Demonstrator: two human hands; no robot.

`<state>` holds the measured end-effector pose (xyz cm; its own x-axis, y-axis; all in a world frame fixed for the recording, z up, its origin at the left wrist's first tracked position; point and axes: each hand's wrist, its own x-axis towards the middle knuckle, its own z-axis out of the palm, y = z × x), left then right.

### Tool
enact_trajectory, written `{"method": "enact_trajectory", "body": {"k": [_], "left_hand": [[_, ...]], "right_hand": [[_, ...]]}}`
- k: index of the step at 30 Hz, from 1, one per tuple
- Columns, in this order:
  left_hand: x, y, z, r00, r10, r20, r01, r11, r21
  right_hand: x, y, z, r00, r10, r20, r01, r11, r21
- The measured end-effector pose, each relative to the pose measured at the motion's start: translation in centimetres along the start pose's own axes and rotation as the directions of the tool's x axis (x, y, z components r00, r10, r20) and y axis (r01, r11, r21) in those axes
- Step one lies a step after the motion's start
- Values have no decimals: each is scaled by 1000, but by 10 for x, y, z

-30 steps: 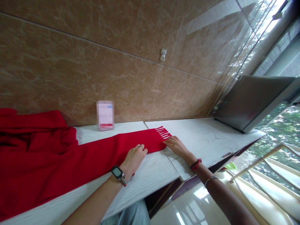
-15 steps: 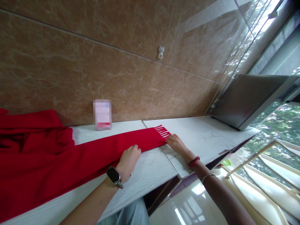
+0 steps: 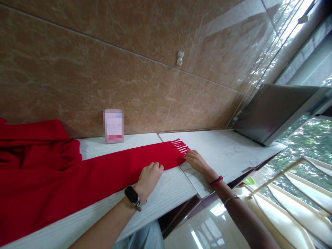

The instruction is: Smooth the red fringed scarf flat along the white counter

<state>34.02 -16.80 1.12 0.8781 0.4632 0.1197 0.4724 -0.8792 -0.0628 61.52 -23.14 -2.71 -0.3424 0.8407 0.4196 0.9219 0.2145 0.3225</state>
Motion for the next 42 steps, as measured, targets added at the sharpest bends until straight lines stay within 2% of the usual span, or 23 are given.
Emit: {"method": "enact_trajectory", "body": {"k": [5, 9, 14, 18, 21, 24, 26, 31, 37, 42], "left_hand": [[-4, 2, -7, 998, 1, 66, 1, 999, -38], [-8, 7, -9, 996, -11, 91, 14, 1000, -26], [-3, 6, -2, 999, -34, -22, 35, 999, 24], [1, -7, -4, 995, -91, -39, 90, 996, -16], [3, -25, -10, 984, -147, -98, 136, 984, -111], [5, -42, -9, 968, -155, -197, 100, 959, -267], [5, -48, -5, 963, -150, -224, 68, 939, -338], [4, -39, 2, 987, -72, -146, 18, 941, -337], [-5, -14, -5, 995, 101, -14, -101, 965, -244], [-16, -4, -10, 984, 163, 73, -152, 979, -133]], "right_hand": [[-4, 1, 1, 998, 51, 31, -51, 999, 7], [-7, 1, 0, 995, 94, 27, -96, 992, 79], [-2, 0, 0, 996, 87, -17, -82, 978, 193], [13, 11, -11, 989, 129, -76, -106, 962, 251], [28, 23, -27, 987, 122, -103, -88, 953, 290], [42, 31, -42, 990, 106, -97, -67, 939, 338], [48, 33, -47, 992, 96, -76, -62, 927, 369], [41, 25, -46, 1000, 23, -17, -16, 952, 306], [-4, 0, -40, 1000, -1, -4, 2, 989, 149], [-29, -18, -34, 998, -63, -27, 64, 997, 33]]}}
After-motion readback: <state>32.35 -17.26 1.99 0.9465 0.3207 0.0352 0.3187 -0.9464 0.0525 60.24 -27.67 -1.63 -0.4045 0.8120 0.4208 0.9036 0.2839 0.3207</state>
